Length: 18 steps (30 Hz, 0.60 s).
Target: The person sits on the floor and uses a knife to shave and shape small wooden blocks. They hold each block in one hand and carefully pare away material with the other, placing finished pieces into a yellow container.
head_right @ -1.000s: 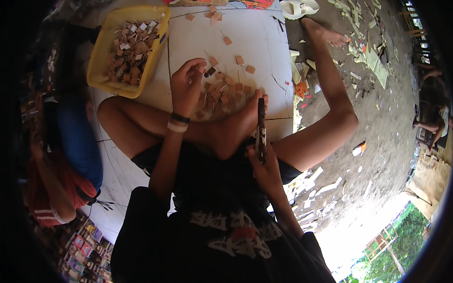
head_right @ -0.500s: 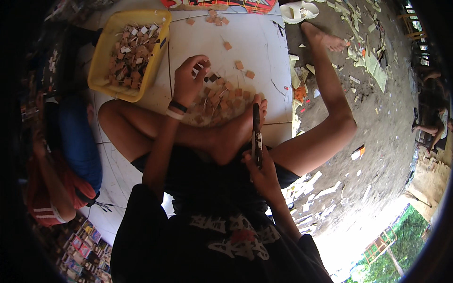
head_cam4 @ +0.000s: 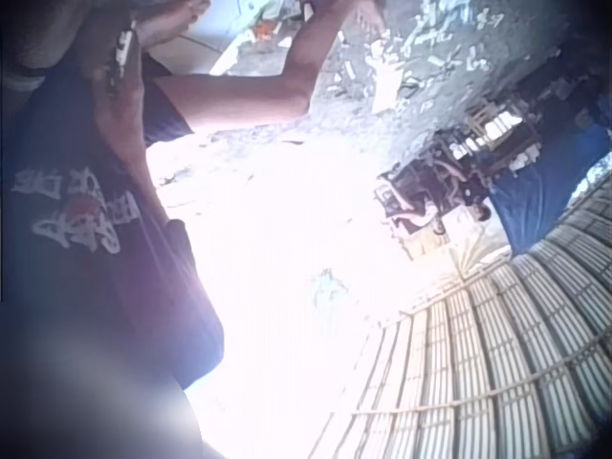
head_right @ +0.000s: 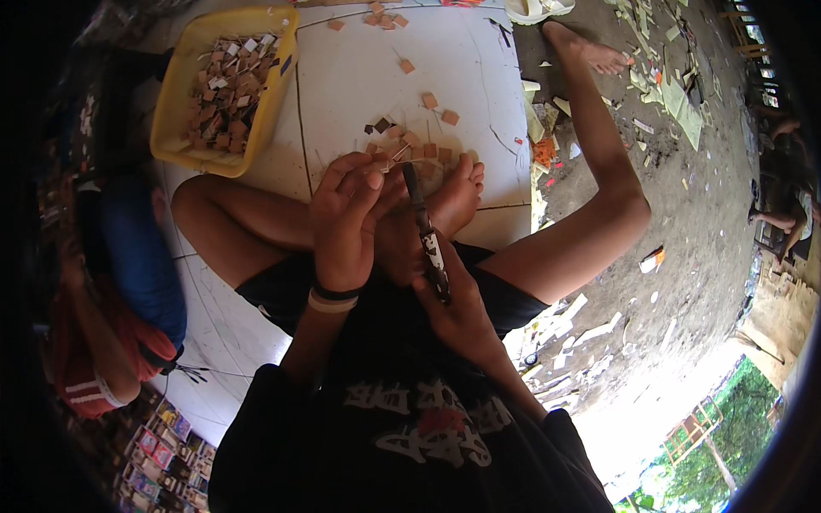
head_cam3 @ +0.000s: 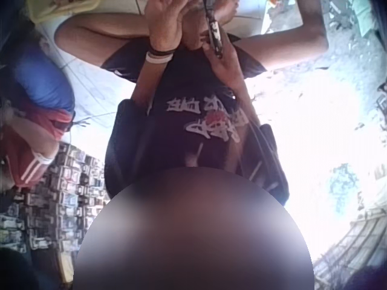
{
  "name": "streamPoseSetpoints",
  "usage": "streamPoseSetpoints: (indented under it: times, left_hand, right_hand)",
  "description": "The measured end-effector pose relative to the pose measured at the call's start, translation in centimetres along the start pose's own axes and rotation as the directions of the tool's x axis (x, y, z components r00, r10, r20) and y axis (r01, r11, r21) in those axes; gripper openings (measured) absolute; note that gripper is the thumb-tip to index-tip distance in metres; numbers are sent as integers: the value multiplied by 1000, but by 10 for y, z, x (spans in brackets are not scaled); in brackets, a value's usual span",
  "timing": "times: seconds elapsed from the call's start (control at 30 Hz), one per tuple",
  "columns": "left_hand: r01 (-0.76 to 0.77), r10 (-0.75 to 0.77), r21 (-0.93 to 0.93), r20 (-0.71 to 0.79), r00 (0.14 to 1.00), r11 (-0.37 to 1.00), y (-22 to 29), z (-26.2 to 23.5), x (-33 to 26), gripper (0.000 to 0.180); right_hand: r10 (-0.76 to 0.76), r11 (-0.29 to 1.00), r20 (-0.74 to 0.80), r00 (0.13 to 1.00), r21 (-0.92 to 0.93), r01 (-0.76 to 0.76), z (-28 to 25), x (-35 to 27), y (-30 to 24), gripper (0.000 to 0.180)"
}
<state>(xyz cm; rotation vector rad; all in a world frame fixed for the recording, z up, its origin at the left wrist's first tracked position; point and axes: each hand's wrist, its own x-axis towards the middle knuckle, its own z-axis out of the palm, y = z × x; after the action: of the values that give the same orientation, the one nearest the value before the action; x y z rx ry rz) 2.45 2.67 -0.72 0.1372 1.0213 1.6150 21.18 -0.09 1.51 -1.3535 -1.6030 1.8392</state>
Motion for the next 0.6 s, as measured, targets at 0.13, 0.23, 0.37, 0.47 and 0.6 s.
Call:
streamPoseSetpoints:
  times: [0.13,0.23,0.37,0.47,0.6]
  left_hand:
    - [-41,40,-22,-45,998,999,-3,3,-8,30]
    - [-78,78,-8,-28,997,997,-4,2,-9,30]
    - [-74,74,-13,-19,997,997,-4,2,-10,30]
    - [-75,75,3,-8,997,997,-4,3,-9,30]
    - [-51,51,11,-3,999,999,-3,4,-8,30]
  right_hand:
    - [-34,999,-17,999,-23,34,2,0,-1,42]
    - [-43,999,-18,999,-16,42,3,0,-1,42]
    - [-75,997,-29,997,-32,74,3,-1,-1,43]
    - [-71,996,-29,997,-60,70,2,0,0,45]
    - [-82,994,-42,996,-71,79,2,-1,1,47]
